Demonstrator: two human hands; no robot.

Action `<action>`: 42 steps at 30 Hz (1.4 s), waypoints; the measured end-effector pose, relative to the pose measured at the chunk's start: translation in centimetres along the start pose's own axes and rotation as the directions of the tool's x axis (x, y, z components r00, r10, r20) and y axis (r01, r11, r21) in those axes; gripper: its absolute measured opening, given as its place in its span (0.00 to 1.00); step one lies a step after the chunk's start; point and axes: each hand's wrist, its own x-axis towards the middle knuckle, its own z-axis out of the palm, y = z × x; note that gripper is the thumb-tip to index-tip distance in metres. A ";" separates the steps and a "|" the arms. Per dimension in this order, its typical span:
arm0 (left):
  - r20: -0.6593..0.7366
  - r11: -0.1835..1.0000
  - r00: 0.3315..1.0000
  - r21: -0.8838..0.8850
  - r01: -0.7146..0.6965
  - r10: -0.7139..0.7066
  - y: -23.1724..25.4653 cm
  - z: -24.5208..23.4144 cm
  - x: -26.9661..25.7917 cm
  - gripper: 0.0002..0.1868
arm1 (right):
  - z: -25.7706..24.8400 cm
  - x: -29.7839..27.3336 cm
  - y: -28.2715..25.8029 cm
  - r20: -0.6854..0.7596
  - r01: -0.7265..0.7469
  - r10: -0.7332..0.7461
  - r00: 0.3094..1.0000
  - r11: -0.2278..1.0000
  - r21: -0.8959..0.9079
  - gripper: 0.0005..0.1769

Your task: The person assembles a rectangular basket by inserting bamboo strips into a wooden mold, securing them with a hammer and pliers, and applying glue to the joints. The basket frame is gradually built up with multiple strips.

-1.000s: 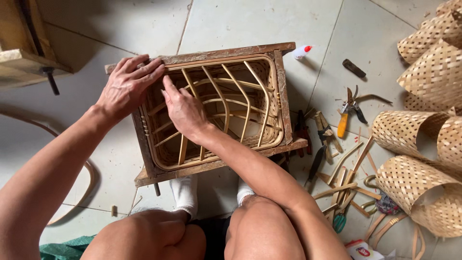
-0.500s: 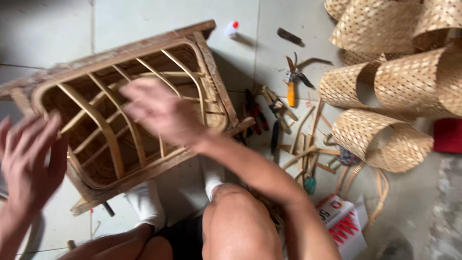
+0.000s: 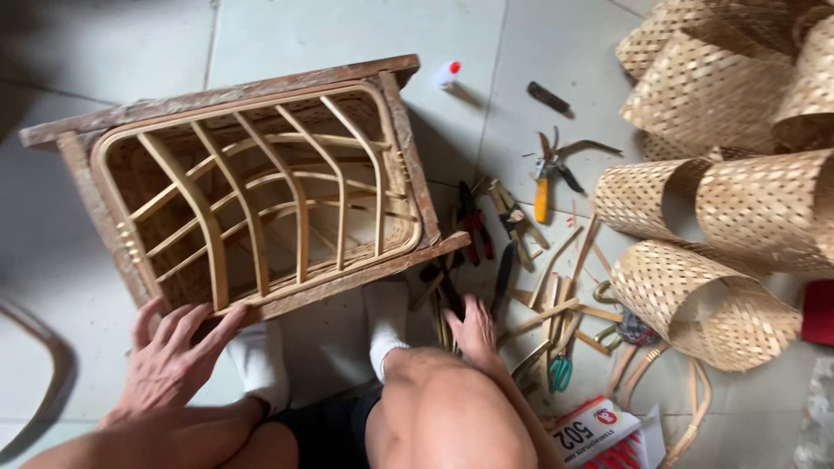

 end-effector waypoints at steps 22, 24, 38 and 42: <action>-0.046 1.000 0.999 -0.014 -0.003 0.003 0.9 -0.8 0.2 0.43 | -14.2 0.1 -9.4 0.094 0.230 -0.305 0.948 0.857 0.461 0.11; 0.053 0.998 0.998 0.053 0.034 -0.037 0.6 -0.5 0.2 0.47 | -13.6 1.7 -11.1 0.007 0.490 -0.529 0.849 0.791 0.368 0.10; -0.044 0.997 0.999 -0.070 -0.011 0.008 0.1 0.8 -0.6 0.45 | -14.9 3.8 -10.9 0.248 0.290 -0.372 0.895 0.905 0.310 0.16; -0.248 0.968 0.968 -0.228 -0.101 0.042 -1.6 1.0 -0.7 0.47 | -14.3 4.6 -11.1 0.128 0.541 -0.613 0.780 0.763 0.354 0.16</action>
